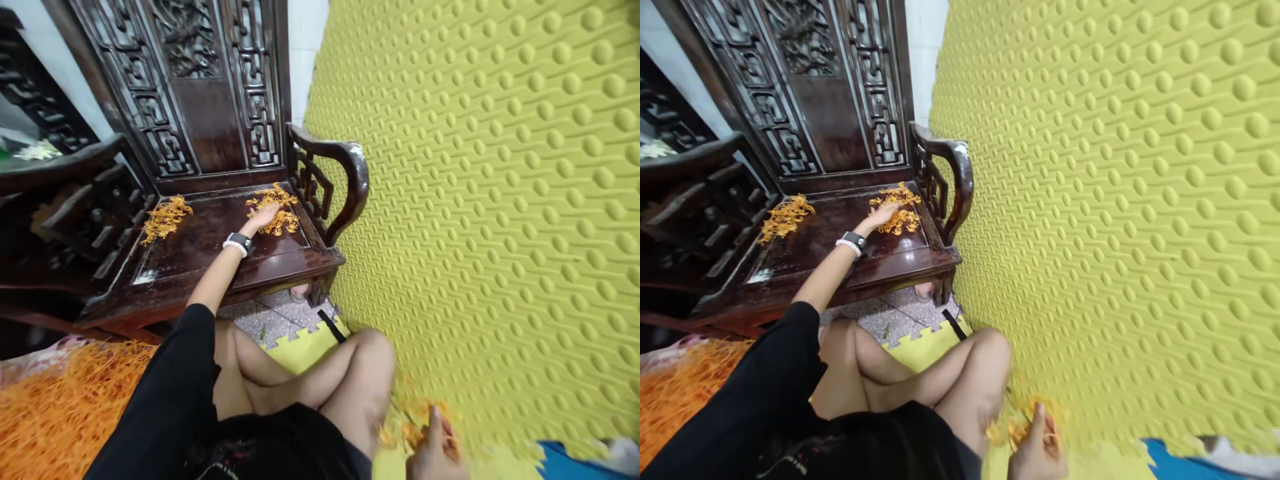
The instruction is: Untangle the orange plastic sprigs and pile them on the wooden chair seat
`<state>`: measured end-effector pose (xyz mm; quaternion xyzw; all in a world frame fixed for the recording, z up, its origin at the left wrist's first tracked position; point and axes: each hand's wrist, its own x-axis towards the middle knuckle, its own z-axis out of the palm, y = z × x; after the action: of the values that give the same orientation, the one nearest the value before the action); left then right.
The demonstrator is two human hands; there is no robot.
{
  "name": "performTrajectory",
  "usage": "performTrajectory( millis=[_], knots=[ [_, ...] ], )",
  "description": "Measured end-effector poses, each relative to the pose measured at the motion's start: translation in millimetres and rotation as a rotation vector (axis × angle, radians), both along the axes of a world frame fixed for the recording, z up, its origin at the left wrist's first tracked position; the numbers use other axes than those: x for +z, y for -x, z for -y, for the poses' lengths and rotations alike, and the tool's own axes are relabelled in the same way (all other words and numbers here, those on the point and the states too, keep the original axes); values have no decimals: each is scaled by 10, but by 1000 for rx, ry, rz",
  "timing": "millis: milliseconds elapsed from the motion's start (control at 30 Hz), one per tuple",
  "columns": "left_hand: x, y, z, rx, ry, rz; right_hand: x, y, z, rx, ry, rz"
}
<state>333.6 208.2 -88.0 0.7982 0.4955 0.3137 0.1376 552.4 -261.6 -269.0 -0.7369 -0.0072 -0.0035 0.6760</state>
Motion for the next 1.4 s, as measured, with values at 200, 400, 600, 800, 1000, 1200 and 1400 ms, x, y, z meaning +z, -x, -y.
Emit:
performTrajectory(
  millis=[200, 400, 600, 800, 1000, 1200, 1400],
  knots=[
    [16, -24, 753, -325, 79, 41, 968, 347, -971, 469, -416, -290],
    [239, 83, 2019, -882, 317, 73, 1522, 863, -1503, 891, -466, -412],
    [187, 164, 2225, -791, 288, 139, 1560, 1095, -1561, 980, -428, -371],
    [186, 229, 1425, -415, 193, 79, 1540, 1012, -1507, 875, -437, -326],
    [59, 241, 520, 38, 171, -233, 1476, 857, -1287, 965, -423, -324],
    [142, 264, 1263, -553, -46, -44, 1506, 578, -986, 1545, -16, -60],
    [217, 377, 2324, -1308, 76, -184, 1770, 703, -914, 1985, 150, 329]
  ],
)
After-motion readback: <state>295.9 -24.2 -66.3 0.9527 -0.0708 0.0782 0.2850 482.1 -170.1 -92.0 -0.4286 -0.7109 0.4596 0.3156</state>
